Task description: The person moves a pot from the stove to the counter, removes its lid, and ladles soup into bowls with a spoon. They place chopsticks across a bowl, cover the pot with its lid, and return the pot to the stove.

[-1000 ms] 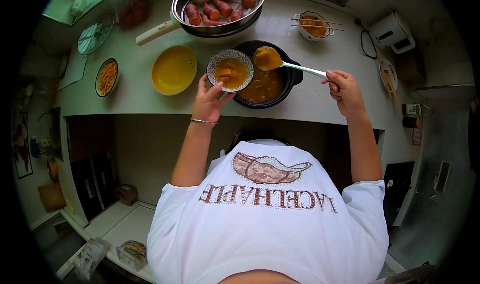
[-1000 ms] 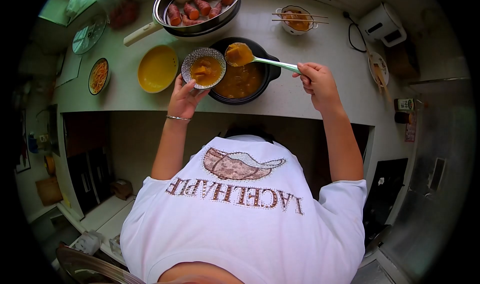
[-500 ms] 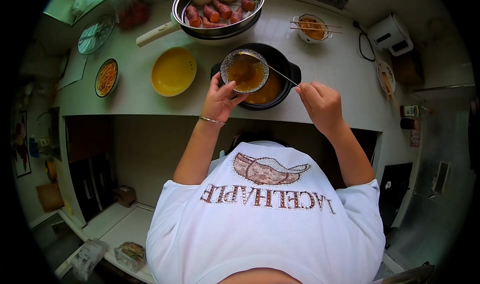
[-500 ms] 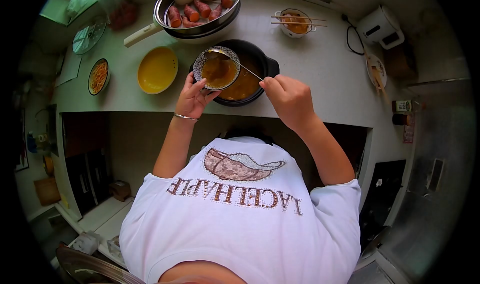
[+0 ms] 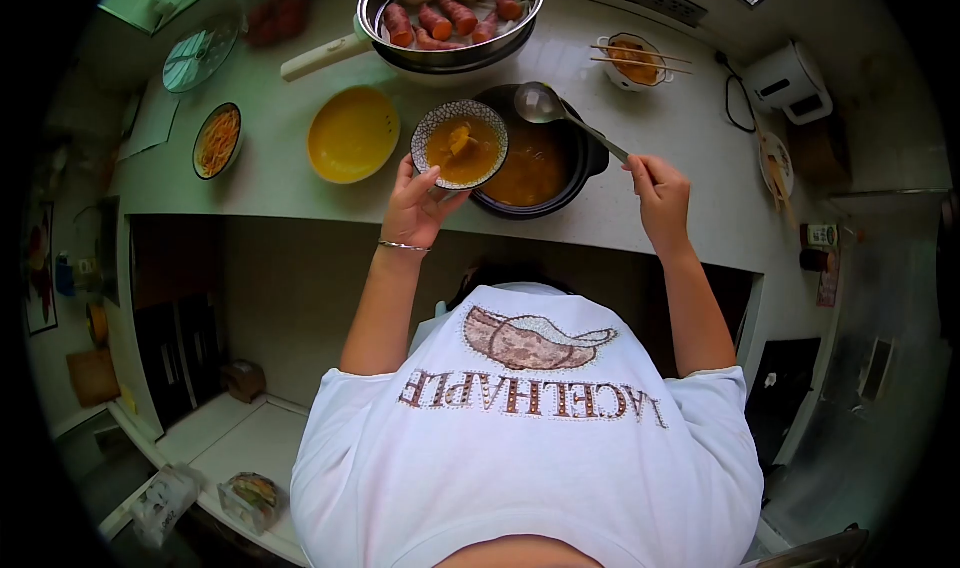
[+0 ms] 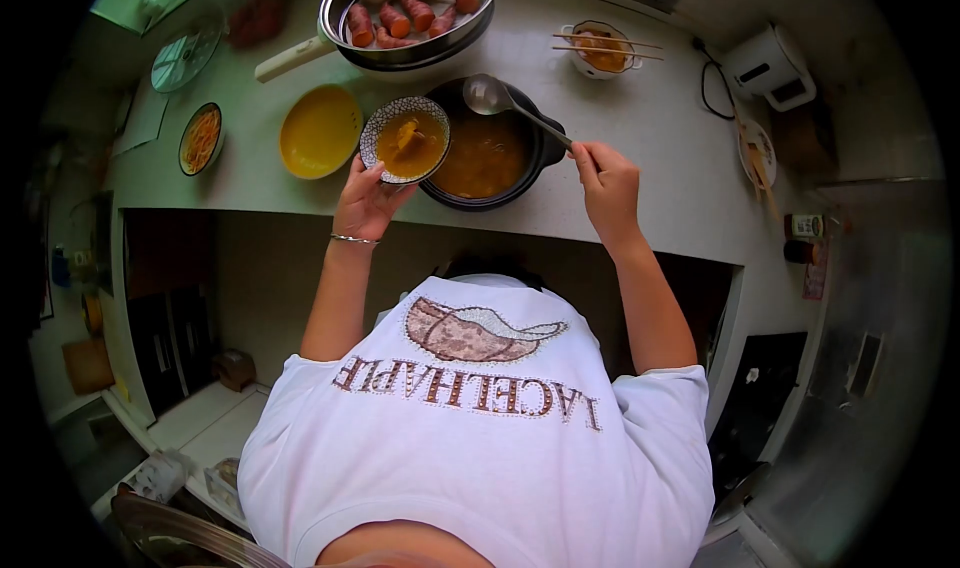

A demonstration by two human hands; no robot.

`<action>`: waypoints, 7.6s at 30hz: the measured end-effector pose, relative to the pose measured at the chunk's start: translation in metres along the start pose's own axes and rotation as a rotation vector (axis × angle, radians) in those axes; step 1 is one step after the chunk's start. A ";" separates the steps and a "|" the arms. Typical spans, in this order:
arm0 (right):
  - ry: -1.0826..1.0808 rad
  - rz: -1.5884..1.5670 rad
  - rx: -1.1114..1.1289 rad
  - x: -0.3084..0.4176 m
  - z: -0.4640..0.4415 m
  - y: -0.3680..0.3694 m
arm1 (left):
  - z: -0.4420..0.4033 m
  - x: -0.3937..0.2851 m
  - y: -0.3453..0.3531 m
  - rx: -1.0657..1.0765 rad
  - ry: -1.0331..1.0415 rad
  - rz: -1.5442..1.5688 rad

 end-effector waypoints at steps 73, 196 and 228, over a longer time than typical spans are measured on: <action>-0.819 0.488 -0.126 0.082 0.010 -0.010 | -0.021 0.023 0.021 0.055 -0.050 -0.027; -0.751 0.867 -0.120 -0.007 -0.016 0.050 | 0.015 -0.021 -0.002 0.006 0.148 -0.024; 0.489 -0.476 0.538 -0.036 0.010 0.060 | 0.004 -0.025 -0.007 0.035 0.153 -0.023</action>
Point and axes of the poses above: each hand's wrist, its own z-axis away from the middle knuckle, its own y-axis out of the palm, x = y × z, the point moved 3 cm from there along -z, towards the middle knuckle, and after that the axes turned 15 degrees about z, right-handed, at the moved point
